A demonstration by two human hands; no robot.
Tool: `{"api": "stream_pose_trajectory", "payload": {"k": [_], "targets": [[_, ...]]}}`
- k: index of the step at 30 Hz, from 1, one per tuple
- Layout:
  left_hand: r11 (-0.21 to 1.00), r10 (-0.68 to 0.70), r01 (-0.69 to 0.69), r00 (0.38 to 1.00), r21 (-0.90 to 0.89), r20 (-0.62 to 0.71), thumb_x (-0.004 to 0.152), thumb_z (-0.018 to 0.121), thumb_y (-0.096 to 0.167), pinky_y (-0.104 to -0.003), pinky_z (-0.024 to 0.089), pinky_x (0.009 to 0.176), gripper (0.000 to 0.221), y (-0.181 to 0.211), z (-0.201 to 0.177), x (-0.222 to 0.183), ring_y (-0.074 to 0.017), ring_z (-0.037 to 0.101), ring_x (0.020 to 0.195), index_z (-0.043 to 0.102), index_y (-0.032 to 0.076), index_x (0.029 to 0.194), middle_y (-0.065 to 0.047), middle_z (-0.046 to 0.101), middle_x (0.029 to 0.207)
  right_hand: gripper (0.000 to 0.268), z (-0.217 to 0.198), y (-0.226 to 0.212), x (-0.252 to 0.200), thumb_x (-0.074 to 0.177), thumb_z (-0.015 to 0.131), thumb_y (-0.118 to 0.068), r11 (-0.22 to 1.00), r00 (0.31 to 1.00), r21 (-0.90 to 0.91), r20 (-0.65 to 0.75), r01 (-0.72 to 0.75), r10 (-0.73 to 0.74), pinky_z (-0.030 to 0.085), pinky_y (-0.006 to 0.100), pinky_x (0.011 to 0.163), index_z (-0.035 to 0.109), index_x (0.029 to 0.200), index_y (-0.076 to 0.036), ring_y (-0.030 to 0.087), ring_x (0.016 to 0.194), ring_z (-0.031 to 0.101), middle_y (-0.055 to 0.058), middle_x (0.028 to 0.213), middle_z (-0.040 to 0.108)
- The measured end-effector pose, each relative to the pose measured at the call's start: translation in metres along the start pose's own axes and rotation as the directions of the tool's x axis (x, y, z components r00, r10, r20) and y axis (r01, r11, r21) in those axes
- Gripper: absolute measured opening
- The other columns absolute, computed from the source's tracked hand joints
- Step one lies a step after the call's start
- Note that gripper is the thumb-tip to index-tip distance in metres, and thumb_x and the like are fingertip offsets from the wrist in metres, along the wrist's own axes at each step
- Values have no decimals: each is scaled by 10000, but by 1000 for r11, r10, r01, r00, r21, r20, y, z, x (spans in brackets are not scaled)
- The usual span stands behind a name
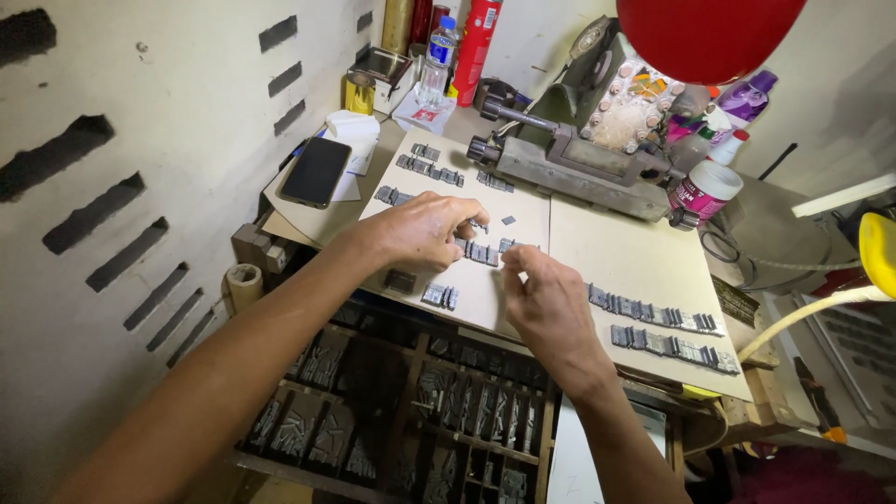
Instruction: Arranging individual metal type characters from a storage tray onto a composing board to set text for printing.
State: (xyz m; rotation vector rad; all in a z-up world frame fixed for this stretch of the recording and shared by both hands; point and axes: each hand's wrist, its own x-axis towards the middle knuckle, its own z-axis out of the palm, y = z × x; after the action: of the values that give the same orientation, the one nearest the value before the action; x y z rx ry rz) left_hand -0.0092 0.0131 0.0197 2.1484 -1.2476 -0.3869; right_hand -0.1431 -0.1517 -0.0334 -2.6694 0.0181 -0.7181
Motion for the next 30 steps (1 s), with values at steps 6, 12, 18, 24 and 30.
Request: {"api": "stream_pose_trajectory", "payload": {"k": [6,12,18,24,30], "targets": [[1000,-9,8,1000,27,12,903,570,-114,-519,560,978,444,6,-1,-6,-349,705,1097,605,-28,1337,-218,704,1172,159,5,-1,3,966,607,35,1000,1000,14,-25,-1,2,637,419,686,713,1083,22,359,823,779,233,937,766],[999,16,-19,996,34,90,874,534,-171,-510,569,960,428,15,11,-13,-361,713,1071,625,-82,1283,-226,716,1122,175,-13,-13,-24,986,584,-27,998,998,7,15,-68,68,592,360,576,740,1059,-58,233,580,732,172,881,788],[993,82,-93,987,72,135,835,556,-175,-469,610,849,248,13,35,0,-334,724,852,676,-62,1020,-180,708,923,144,-16,5,-49,974,612,-92,994,993,11,-19,-113,113,542,380,495,735,1031,-141,216,525,698,132,859,789],[953,-92,15,965,302,244,838,518,-122,-340,333,553,274,61,26,-26,-164,407,705,398,110,757,-31,447,850,305,-34,-14,-64,981,598,-163,991,991,65,58,-120,116,683,326,844,676,1244,-31,243,947,812,154,1103,788],[953,-120,57,973,299,199,937,638,-8,-312,438,676,220,58,35,-34,-138,494,840,497,132,843,-19,517,977,309,-27,-6,-73,1002,584,-280,992,994,-73,43,-101,104,707,326,656,712,1230,-116,212,836,838,100,1140,786]]}}
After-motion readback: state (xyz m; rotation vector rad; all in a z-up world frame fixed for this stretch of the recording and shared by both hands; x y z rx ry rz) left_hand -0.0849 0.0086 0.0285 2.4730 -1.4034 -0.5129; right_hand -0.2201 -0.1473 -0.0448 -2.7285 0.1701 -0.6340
